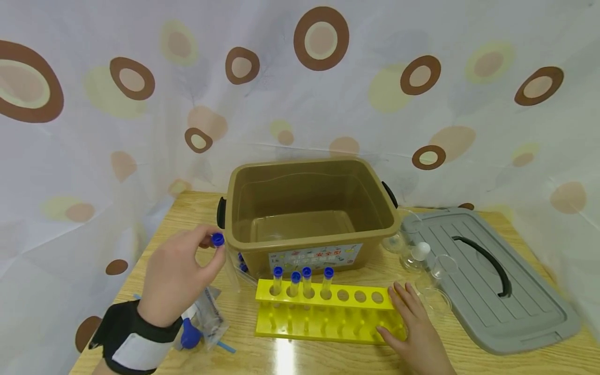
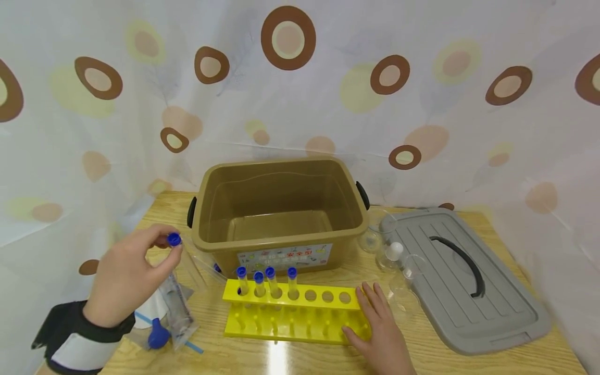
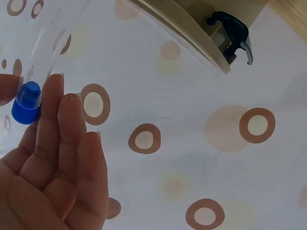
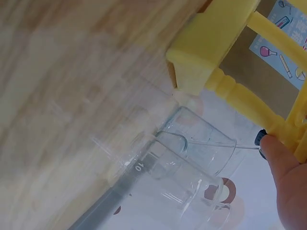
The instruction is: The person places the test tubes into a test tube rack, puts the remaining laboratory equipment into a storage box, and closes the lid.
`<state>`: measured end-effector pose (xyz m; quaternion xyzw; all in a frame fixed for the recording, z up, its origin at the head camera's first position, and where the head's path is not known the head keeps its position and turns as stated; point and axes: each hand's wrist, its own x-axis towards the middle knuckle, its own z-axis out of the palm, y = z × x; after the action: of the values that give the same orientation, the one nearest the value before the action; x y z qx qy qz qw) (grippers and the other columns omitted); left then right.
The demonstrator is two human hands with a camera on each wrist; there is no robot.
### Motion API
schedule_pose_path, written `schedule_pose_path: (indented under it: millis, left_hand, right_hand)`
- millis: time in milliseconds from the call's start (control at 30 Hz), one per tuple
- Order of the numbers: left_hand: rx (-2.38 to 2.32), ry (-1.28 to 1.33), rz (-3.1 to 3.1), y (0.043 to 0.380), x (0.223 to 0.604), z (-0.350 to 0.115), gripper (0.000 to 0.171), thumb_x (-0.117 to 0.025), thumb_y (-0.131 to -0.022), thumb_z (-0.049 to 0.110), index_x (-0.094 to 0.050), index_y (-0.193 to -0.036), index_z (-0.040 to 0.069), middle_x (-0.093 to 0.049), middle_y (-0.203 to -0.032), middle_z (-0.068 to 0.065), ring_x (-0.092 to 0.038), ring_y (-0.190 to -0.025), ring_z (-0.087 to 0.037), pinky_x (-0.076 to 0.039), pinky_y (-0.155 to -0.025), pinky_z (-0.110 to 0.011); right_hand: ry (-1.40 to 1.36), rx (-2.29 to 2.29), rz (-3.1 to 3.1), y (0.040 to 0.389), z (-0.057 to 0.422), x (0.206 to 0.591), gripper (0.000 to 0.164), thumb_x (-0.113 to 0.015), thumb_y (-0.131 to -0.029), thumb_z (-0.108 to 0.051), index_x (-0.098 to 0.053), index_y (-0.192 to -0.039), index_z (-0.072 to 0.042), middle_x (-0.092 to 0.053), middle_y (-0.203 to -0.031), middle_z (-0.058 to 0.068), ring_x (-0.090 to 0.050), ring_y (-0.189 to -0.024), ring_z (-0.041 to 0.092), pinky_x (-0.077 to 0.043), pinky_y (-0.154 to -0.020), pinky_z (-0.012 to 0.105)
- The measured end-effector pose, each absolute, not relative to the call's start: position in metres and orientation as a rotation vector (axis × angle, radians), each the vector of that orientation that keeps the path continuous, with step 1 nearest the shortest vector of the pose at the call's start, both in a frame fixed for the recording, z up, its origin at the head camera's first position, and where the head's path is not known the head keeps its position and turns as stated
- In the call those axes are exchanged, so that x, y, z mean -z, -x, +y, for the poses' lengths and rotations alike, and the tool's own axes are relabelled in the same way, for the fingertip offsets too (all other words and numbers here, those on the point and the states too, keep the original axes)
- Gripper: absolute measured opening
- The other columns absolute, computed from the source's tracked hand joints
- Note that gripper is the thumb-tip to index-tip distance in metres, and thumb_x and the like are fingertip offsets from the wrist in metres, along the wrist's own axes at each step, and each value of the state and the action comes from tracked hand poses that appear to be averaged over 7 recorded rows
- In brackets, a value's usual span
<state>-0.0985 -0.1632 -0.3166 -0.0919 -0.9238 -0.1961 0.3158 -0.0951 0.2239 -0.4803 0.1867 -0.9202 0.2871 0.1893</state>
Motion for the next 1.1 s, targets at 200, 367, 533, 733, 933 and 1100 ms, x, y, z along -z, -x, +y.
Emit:
schedule_pose_path:
  millis: [200, 367, 533, 733, 933, 1100]
  left_hand:
    - [0.516, 0.263, -2.414, 0.096, 0.314, -0.160, 0.015, -0.072, -0.075, 0.012, -0.068, -0.089, 0.009, -0.068, -0.075, -0.004, -0.062, -0.066, -0.017, -0.045, -0.051, -0.027]
    - [0.516, 0.271, -2.410, 0.095, 0.313, -0.159, 0.016, -0.073, -0.074, 0.013, -0.067, -0.089, 0.009, -0.068, -0.075, -0.003, -0.062, -0.066, -0.016, -0.047, -0.052, -0.028]
    - [0.521, 0.288, -2.384, 0.092, 0.313, -0.158, 0.018, -0.074, -0.073, 0.012, -0.067, -0.089, 0.008, -0.067, -0.074, -0.003, -0.061, -0.065, -0.014, -0.046, -0.051, -0.027]
    - [0.532, 0.321, -2.354, 0.089, 0.309, -0.155, 0.019, -0.074, -0.073, 0.012, -0.067, -0.090, 0.008, -0.067, -0.075, -0.003, -0.061, -0.066, -0.013, -0.047, -0.053, -0.028]
    - [0.527, 0.362, -2.316, 0.084, 0.305, -0.152, 0.020, -0.074, -0.072, 0.011, -0.066, -0.090, 0.009, -0.067, -0.075, -0.002, -0.060, -0.067, -0.012, -0.049, -0.056, -0.028]
    - [0.554, 0.405, -2.266, 0.081, 0.301, -0.146, 0.021, -0.073, -0.073, 0.012, -0.068, -0.093, 0.009, -0.068, -0.079, -0.001, -0.061, -0.070, -0.011, -0.049, -0.060, -0.029]
  right_hand:
    - [-0.433, -0.801, -2.679, 0.094, 0.226, 0.474, 0.092, -0.084, -0.065, -0.020, -0.037, -0.140, 0.002, -0.033, -0.142, 0.028, -0.022, -0.137, 0.043, -0.038, -0.085, 0.068]
    - [-0.337, -0.811, -2.816, 0.093, 0.226, 0.467, 0.091, -0.079, -0.072, -0.030, -0.033, -0.139, 0.011, -0.028, -0.145, 0.029, -0.034, -0.127, 0.050, -0.041, -0.088, 0.063]
    - [-0.299, -0.840, -2.908, 0.095, 0.223, 0.462, 0.090, -0.074, -0.077, -0.034, -0.029, -0.141, 0.010, -0.024, -0.148, 0.029, -0.035, -0.126, 0.052, -0.044, -0.087, 0.061]
    - [-0.299, -0.835, -2.925, 0.097, 0.222, 0.463, 0.091, -0.073, -0.079, -0.037, -0.028, -0.142, 0.010, -0.024, -0.149, 0.027, -0.036, -0.126, 0.052, -0.046, -0.086, 0.058]
    - [-0.308, -0.823, -2.902, 0.097, 0.221, 0.464, 0.090, -0.074, -0.078, -0.036, -0.030, -0.141, 0.009, -0.026, -0.149, 0.026, -0.038, -0.125, 0.051, -0.047, -0.085, 0.057]
    - [-0.316, -0.809, -2.888, 0.097, 0.220, 0.463, 0.088, -0.074, -0.077, -0.035, -0.032, -0.141, 0.009, -0.027, -0.148, 0.026, -0.039, -0.124, 0.050, -0.047, -0.086, 0.057]
